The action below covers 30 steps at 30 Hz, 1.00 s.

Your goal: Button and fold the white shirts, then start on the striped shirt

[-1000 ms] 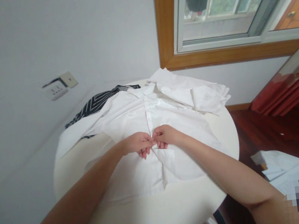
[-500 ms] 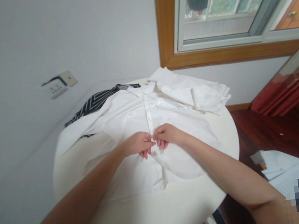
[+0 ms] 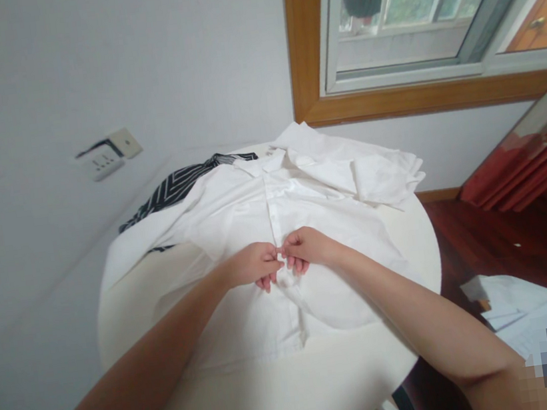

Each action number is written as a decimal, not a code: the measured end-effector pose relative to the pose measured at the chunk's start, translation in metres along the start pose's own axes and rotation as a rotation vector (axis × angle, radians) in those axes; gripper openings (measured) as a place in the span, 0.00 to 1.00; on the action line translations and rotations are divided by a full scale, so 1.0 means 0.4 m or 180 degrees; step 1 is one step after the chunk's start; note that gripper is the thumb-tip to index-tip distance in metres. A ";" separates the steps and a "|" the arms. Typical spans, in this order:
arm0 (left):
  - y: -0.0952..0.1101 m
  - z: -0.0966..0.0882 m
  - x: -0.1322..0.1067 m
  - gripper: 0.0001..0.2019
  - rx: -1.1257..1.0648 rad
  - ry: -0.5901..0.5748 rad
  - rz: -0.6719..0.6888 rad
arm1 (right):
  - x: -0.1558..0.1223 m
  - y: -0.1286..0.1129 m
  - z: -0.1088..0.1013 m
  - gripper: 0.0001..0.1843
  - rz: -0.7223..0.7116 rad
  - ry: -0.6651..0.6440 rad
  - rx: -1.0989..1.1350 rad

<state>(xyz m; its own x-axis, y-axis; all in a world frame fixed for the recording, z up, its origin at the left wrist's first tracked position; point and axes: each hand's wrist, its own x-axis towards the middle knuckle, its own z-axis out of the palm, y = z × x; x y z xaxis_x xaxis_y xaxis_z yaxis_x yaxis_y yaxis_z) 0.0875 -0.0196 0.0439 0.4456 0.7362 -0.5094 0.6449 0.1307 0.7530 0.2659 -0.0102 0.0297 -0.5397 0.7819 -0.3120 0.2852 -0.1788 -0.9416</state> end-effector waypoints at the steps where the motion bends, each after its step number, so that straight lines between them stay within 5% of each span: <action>1: 0.001 0.000 -0.001 0.07 0.0001 -0.0004 0.0006 | 0.000 0.000 0.000 0.17 0.0008 -0.0001 -0.0004; 30: -0.010 -0.018 0.000 0.10 0.0013 -0.0138 0.0075 | -0.010 0.003 -0.008 0.20 -0.0083 -0.0294 -0.0230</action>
<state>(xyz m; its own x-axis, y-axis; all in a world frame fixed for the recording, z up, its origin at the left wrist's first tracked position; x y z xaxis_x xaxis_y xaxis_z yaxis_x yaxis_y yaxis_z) 0.0803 -0.0151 0.0438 0.4872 0.7095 -0.5092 0.6364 0.1108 0.7633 0.2708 -0.0117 0.0302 -0.6174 0.7267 -0.3010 0.3248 -0.1130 -0.9390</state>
